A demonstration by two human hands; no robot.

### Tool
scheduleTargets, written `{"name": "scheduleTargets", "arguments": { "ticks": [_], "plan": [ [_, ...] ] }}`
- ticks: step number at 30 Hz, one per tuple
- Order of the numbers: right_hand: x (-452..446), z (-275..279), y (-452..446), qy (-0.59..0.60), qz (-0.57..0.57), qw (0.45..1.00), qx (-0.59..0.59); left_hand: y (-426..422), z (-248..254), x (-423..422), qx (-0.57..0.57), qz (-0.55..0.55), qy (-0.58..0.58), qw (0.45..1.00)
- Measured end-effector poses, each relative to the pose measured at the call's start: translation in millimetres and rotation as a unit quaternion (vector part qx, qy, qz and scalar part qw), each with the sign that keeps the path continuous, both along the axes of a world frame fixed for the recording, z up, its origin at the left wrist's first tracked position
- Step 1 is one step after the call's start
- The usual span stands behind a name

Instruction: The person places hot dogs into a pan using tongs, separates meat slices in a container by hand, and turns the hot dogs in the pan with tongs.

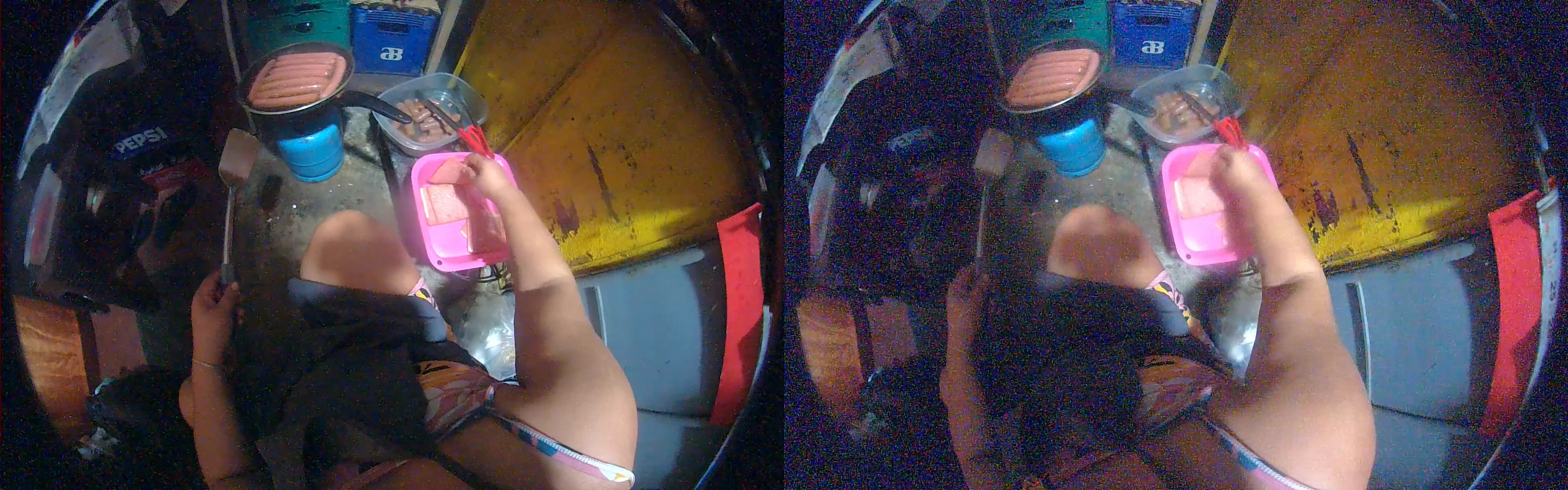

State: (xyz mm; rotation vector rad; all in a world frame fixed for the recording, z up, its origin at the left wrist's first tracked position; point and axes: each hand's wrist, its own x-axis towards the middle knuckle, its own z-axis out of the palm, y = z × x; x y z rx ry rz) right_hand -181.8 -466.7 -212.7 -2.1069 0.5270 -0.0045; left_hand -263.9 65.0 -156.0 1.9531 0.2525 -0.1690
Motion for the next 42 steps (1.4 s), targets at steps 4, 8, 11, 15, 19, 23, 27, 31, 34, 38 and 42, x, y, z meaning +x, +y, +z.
{"name": "scheduleTargets", "arguments": {
  "ticks": [4, 8, 11, 15, 19, 23, 27, 31, 34, 38, 42],
  "plan": [
    [-5.7, 1.4, -34.0, -0.142, 0.134, 0.938, -0.286, 1.1, 0.5, -1.0, -0.010, -0.006, 0.001, 1.000],
    [-34.4, 31.0, -44.2, -0.070, 0.077, 0.982, -0.156, -5.0, 8.1, -3.0, -0.023, 0.004, 0.012, 1.000],
    [-57.6, 43.1, -44.6, -0.029, 0.058, 0.996, -0.060, -7.0, 7.4, -3.2, -0.013, 0.004, 0.006, 1.000],
    [-88.9, 33.0, -41.2, -0.012, 0.029, 0.999, -0.004, -5.7, 7.9, -2.8, 0.006, -0.010, 0.005, 1.000],
    [-103.2, 4.5, -46.4, 0.082, -0.044, 0.967, -0.239, -9.2, 8.2, -0.9, 0.015, -0.005, 0.010, 1.000],
    [-92.4, 1.1, -7.1, 0.064, 0.018, 0.900, -0.430, -8.6, 4.7, -1.1, 0.016, -0.020, 0.007, 1.000],
    [-70.6, -35.4, 20.5, -0.050, 0.234, 0.878, -0.415, -5.2, -5.1, 0.0, -0.031, -0.010, 0.017, 0.999],
    [-54.2, -63.4, 32.9, -0.050, 0.275, 0.847, -0.453, -0.4, -1.0, -1.8, 0.008, -0.032, 0.004, 0.999],
    [-50.4, -70.7, 28.3, -0.037, 0.283, 0.838, -0.465, -4.2, 3.9, -7.2, -0.001, 0.000, 0.028, 1.000],
    [-49.4, -76.3, 15.4, -0.046, 0.297, 0.840, -0.451, -0.4, 4.5, -6.9, 0.003, 0.003, 0.013, 1.000],
    [-44.1, -86.7, 5.3, -0.107, 0.290, 0.874, -0.376, 0.7, 7.0, -3.9, -0.001, 0.011, 0.017, 1.000]
  ]
}}
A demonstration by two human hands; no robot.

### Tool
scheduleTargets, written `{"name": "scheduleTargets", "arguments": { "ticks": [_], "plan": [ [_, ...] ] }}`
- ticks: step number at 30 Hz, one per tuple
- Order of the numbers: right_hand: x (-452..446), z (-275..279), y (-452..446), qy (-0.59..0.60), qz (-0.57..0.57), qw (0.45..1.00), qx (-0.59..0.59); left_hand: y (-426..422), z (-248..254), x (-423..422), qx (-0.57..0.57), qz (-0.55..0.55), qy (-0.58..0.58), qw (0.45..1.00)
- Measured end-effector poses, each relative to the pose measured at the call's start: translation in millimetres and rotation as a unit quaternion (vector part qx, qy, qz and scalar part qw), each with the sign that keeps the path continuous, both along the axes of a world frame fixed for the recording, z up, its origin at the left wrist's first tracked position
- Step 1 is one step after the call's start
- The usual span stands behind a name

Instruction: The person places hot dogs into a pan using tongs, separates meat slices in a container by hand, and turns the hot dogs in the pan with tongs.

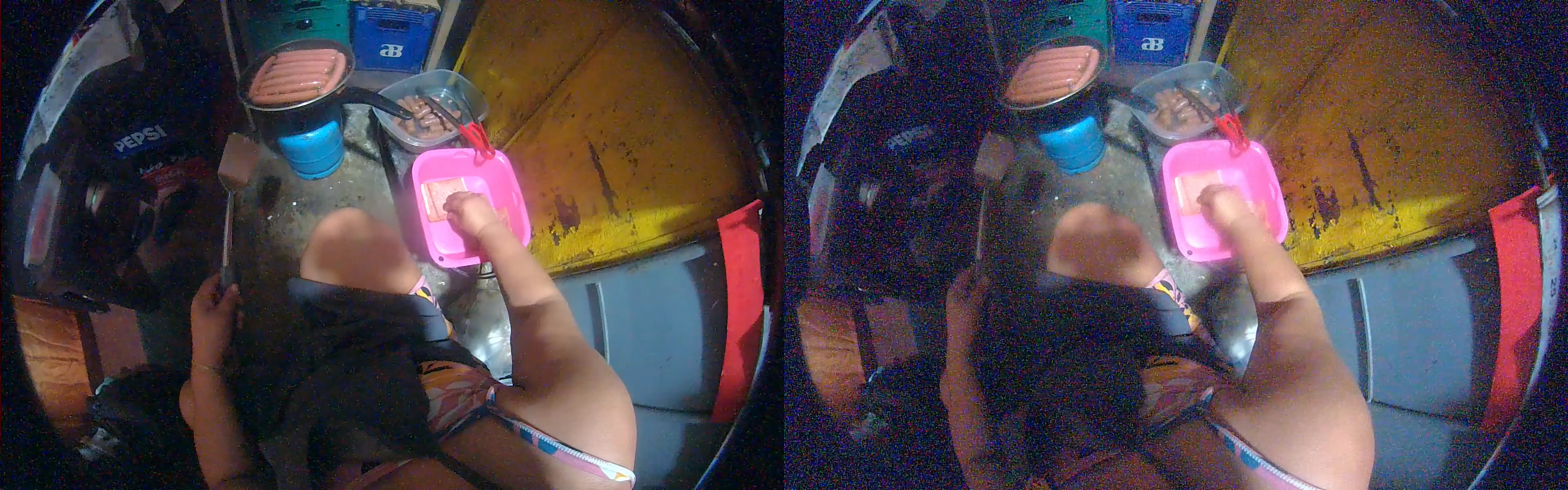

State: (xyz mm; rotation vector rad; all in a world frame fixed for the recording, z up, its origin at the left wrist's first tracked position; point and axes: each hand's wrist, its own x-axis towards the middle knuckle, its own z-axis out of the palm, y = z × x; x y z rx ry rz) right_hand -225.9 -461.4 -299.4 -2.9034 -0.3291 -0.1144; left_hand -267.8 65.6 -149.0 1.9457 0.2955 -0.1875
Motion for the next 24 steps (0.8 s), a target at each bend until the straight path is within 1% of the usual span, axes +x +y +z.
{"name": "scheduleTargets", "arguments": {
  "ticks": [4, 7, 10, 13, 14, 17, 18, 21, 23, 24],
  "plan": [
    [2.4, -1.2, -2.8, 0.005, 0.002, 0.999, 0.037, -3.2, 0.7, 2.8, 0.000, -0.009, 0.012, 1.000],
    [5.1, 2.6, -0.8, 0.022, 0.002, 1.000, 0.012, -2.8, -3.7, 4.5, -0.013, -0.006, 0.026, 1.000],
    [7.5, -1.5, 2.8, 0.056, -0.105, 0.991, 0.064, -1.2, -10.2, 5.7, -0.013, -0.007, 0.019, 1.000],
    [14.3, 3.3, -2.6, 0.035, -0.148, 0.968, 0.200, -5.1, -7.9, 4.2, -0.016, -0.010, 0.024, 1.000],
    [16.7, 4.9, -4.6, 0.061, -0.173, 0.954, 0.238, -5.8, -6.3, 3.6, -0.009, -0.013, 0.024, 1.000],
    [26.0, 22.1, -6.6, 0.092, -0.212, 0.950, 0.210, -6.9, -5.0, 2.9, -0.019, -0.011, 0.025, 0.999],
    [32.6, 22.5, -11.4, 0.080, -0.186, 0.966, 0.161, -7.2, -4.8, 2.8, -0.028, -0.008, 0.026, 0.999],
    [47.1, 22.5, -18.1, 0.096, -0.185, 0.966, 0.154, -11.6, 0.0, 1.4, -0.012, 0.007, 0.023, 1.000],
    [58.8, 24.5, -19.3, 0.117, -0.193, 0.942, 0.249, -8.3, -6.0, 3.0, -0.018, 0.004, 0.021, 1.000],
    [62.2, 26.9, -18.1, 0.113, -0.187, 0.946, 0.240, -6.6, -8.5, 3.5, -0.021, 0.003, 0.019, 1.000]
  ]
}}
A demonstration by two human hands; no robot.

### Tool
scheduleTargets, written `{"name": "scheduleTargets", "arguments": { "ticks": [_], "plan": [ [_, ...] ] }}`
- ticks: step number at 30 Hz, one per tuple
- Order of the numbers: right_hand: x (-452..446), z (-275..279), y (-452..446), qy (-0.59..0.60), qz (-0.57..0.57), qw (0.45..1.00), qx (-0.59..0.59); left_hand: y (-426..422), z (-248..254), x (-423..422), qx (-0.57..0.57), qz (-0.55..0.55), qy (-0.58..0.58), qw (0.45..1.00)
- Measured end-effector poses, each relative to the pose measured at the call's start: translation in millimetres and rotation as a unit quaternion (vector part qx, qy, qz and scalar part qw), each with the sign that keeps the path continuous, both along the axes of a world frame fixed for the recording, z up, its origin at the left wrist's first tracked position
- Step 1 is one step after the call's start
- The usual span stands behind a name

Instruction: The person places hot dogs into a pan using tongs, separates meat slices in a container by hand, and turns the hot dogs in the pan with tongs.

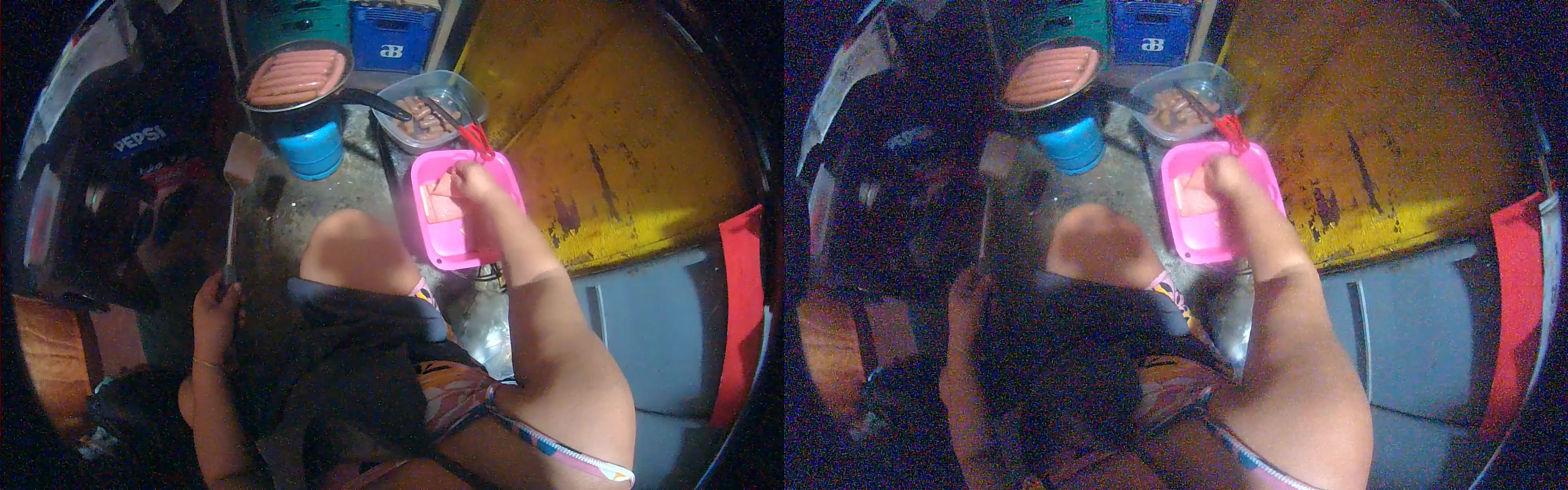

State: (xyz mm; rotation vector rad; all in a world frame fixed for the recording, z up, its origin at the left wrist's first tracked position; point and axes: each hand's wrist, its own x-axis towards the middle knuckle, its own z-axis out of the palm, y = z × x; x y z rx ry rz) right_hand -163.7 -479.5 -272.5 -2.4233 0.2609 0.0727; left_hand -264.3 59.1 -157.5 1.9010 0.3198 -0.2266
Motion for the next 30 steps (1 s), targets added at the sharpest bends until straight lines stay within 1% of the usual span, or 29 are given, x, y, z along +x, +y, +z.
{"name": "scheduleTargets", "arguments": {
  "ticks": [1, 3, 6, 9, 12, 14, 16, 18, 21, 24, 26, 28, 30],
  "plan": [
    [3.4, 2.5, 1.2, -0.003, 0.007, 1.000, -0.010, 0.9, 0.2, 0.4, 0.008, -0.007, 0.002, 1.000],
    [7.6, 6.8, 1.5, -0.023, 0.052, 0.987, -0.148, 1.4, 1.6, 1.8, 0.023, -0.021, 0.004, 1.000],
    [14.4, 7.5, -0.9, -0.031, 0.069, 0.983, -0.166, 1.4, 2.9, 2.1, 0.028, -0.024, 0.005, 0.999],
    [16.2, 7.9, -4.2, -0.027, 0.071, 0.988, -0.133, -6.7, 11.4, -0.8, 0.017, 0.005, 0.000, 1.000],
    [14.5, 9.3, -0.8, -0.032, 0.044, 0.991, -0.120, -4.2, 10.8, 0.5, 0.023, -0.009, -0.006, 1.000],
    [12.7, 19.4, 5.6, 0.007, 0.002, 0.998, -0.054, 1.3, 4.5, 3.1, 0.021, -0.023, -0.005, 1.000],
    [9.9, 25.1, 9.7, 0.016, -0.007, 0.999, -0.044, 2.3, 2.8, 4.3, 0.025, -0.032, -0.008, 0.999],
    [9.1, 24.4, 9.3, -0.005, 0.017, 0.996, -0.089, 0.9, 4.9, 4.4, 0.035, -0.035, -0.014, 0.999],
    [10.2, 12.0, -2.6, -0.033, 0.053, 0.992, -0.114, -3.9, 8.0, 2.6, 0.034, -0.021, -0.021, 0.999],
    [10.6, 8.6, -2.4, -0.031, 0.025, 0.994, -0.097, -2.8, 8.0, 3.1, 0.025, -0.021, 0.002, 0.999],
    [5.7, 19.1, 4.0, -0.008, -0.019, 1.000, -0.003, -1.0, 6.3, 4.3, 0.023, -0.025, 0.004, 0.999],
    [5.4, 20.7, 4.7, -0.011, -0.051, 0.998, 0.046, -0.5, 2.5, 4.8, 0.022, -0.021, 0.003, 1.000],
    [10.9, 15.7, 0.9, -0.028, -0.076, 0.996, 0.038, -0.4, -0.3, 5.1, 0.023, -0.011, 0.000, 1.000]
  ]
}}
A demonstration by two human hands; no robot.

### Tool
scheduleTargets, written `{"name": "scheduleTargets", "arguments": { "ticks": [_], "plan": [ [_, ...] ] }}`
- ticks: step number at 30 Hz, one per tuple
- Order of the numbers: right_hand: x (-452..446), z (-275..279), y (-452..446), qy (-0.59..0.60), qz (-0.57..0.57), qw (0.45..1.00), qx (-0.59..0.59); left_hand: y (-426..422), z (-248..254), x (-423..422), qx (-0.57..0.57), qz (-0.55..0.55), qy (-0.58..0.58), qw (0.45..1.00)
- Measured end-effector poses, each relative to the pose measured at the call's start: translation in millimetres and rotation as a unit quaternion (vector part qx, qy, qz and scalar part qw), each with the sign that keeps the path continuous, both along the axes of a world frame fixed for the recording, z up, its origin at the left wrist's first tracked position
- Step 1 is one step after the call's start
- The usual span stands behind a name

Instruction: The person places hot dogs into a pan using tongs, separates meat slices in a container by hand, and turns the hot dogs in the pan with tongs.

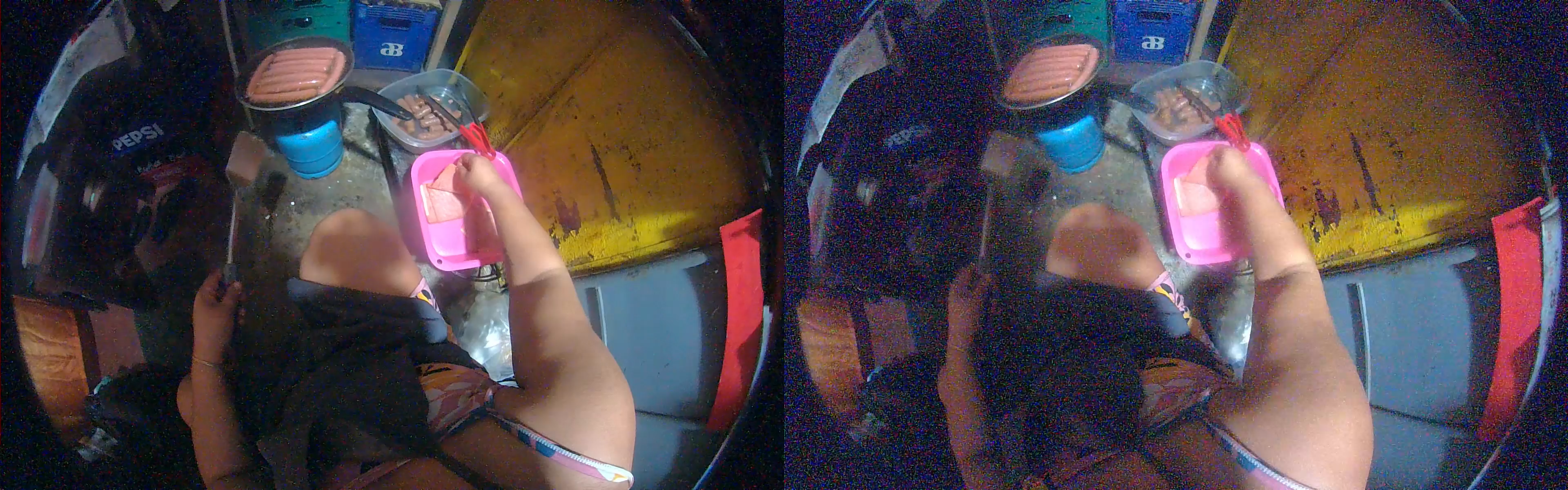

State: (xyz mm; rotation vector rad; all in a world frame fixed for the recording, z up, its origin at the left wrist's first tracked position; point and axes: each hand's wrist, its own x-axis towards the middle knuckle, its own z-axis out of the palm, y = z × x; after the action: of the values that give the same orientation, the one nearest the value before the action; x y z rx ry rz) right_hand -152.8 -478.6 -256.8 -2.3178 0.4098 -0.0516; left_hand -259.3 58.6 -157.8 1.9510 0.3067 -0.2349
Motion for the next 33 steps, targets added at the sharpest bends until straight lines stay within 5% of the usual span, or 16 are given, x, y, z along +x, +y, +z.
{"name": "scheduleTargets", "arguments": {
  "ticks": [6, 12, 24, 27, 28, 33],
  "plan": [
    [4.6, 20.1, 2.6, -0.012, -0.020, 0.990, -0.140, -0.2, 2.1, 0.6, 0.022, -0.024, 0.005, 0.999],
    [5.7, 2.0, -18.3, -0.090, -0.006, 0.994, -0.065, -3.0, 9.4, -2.6, 0.019, -0.017, 0.004, 1.000],
    [-69.9, 41.2, -3.7, -0.140, -0.154, 0.925, 0.319, -2.4, 4.6, -1.7, 0.001, -0.011, 0.004, 1.000],
    [-84.3, 20.3, -31.2, -0.169, -0.134, 0.920, 0.327, -5.2, 8.6, -4.3, 0.023, -0.014, 0.005, 1.000],
    [-96.4, 44.2, -10.7, -0.160, -0.160, 0.870, 0.438, -5.3, 8.5, -4.7, 0.020, -0.014, 0.004, 1.000],
    [-112.2, 30.7, -32.5, -0.181, -0.138, 0.865, 0.448, -2.0, 3.3, -5.0, 0.009, -0.013, -0.002, 1.000]
  ]
}}
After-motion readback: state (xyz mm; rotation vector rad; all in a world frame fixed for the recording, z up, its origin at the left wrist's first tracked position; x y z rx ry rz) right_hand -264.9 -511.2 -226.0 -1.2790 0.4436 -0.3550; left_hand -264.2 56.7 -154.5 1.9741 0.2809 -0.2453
